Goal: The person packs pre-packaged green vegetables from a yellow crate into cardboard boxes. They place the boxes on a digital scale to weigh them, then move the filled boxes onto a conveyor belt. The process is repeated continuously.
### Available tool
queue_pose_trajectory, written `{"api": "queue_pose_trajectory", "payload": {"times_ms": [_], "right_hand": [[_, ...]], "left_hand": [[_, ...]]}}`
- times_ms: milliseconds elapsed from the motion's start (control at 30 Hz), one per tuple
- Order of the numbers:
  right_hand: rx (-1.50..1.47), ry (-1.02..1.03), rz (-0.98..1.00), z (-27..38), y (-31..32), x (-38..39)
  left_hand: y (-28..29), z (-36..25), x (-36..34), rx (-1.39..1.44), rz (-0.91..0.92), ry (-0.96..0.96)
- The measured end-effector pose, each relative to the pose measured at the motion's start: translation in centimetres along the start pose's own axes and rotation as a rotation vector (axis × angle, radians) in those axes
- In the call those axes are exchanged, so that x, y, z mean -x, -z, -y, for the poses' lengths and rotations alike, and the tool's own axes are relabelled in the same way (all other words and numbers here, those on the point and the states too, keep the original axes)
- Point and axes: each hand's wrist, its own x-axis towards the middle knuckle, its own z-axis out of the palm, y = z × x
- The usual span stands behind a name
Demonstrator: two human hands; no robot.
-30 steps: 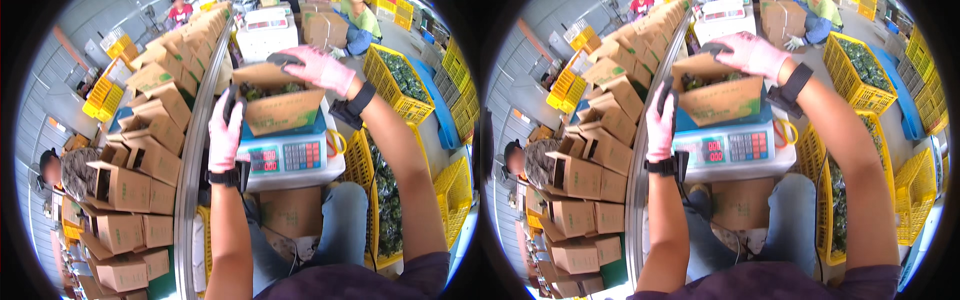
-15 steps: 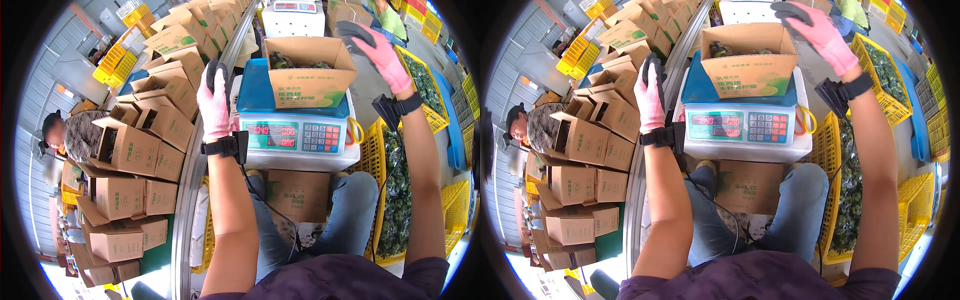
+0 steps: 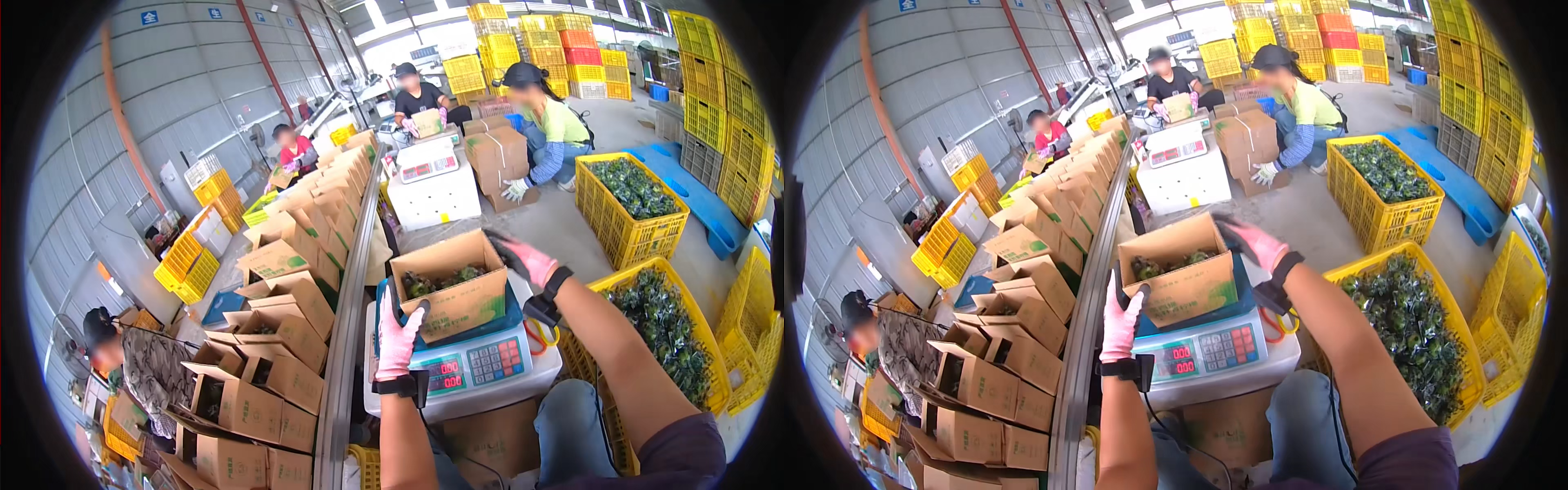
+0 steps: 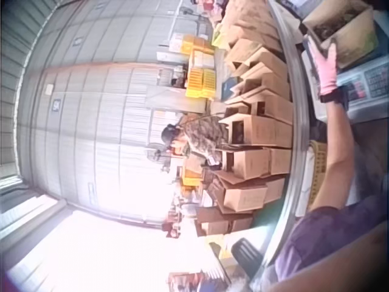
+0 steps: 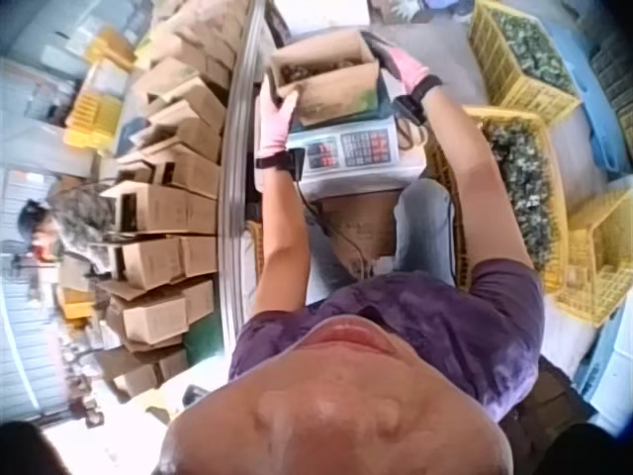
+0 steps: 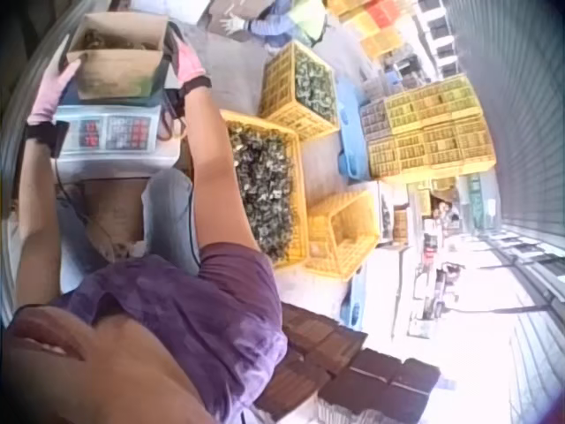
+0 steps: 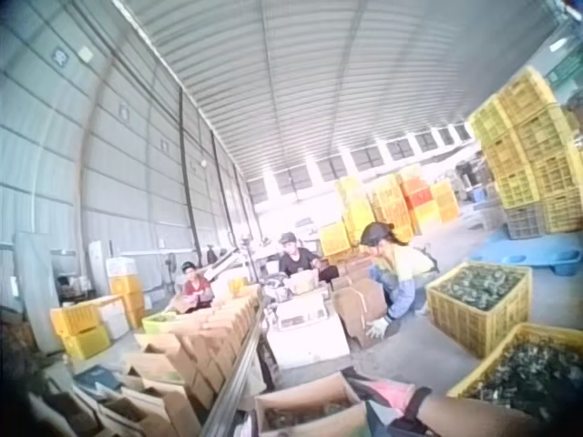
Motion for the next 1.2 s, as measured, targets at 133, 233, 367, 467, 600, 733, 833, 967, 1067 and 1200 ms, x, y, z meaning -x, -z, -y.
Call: {"api": "queue_pose_trajectory", "payload": {"times_ms": [133, 233, 367, 467, 600, 733, 833, 967, 1067, 1200], "right_hand": [[0.151, -0.069, 0.026, -1.0, -0.4, 0.0], [0.15, -0.153, -0.045, 0.7, -3.1, -0.5], [0.093, -0.096, -0.094, -2.7, -1.1, -2.1], [-0.284, -0.117, -0.193, -4.6, 2.2, -2.0], [-0.242, 0.084, -0.009, -6.1, 8.3, -1.9], [0.34, 0.359, -0.122, -7.6, 8.5, 0.4], [-0.134, 0.15, -0.076, -7.9, 8.1, 1.2], [0.683, 0.283, -0.072, -5.6, 10.7, 3.8], [0.572, 0.217, -0.033, -1.7, 6.2, 6.5], [0.502, -0.055, 0.037, 4.8, -4.6, 10.2]], "left_hand": [[0.0, 1.9, -0.8, -0.441, 0.009, -0.155], [-0.9, 3.9, -1.5, -0.055, 0.074, 0.011], [-1.0, 4.8, -1.8, -0.091, 0.019, 0.114], [-1.5, 3.3, -1.8, 0.17, 0.154, 0.213], [-2.9, 5.6, -0.8, 0.083, -0.05, 0.127], [-3.6, 6.4, 0.5, 0.435, 0.115, 0.329], [-6.2, 8.2, 0.6, 0.76, 0.019, 0.282], [-6.6, 1.8, 0.6, 0.932, -0.169, 0.237], [-3.9, -4.6, 3.1, 0.881, -0.19, 0.15], [-0.6, -9.9, 10.0, 0.688, -0.391, 0.087]]}}
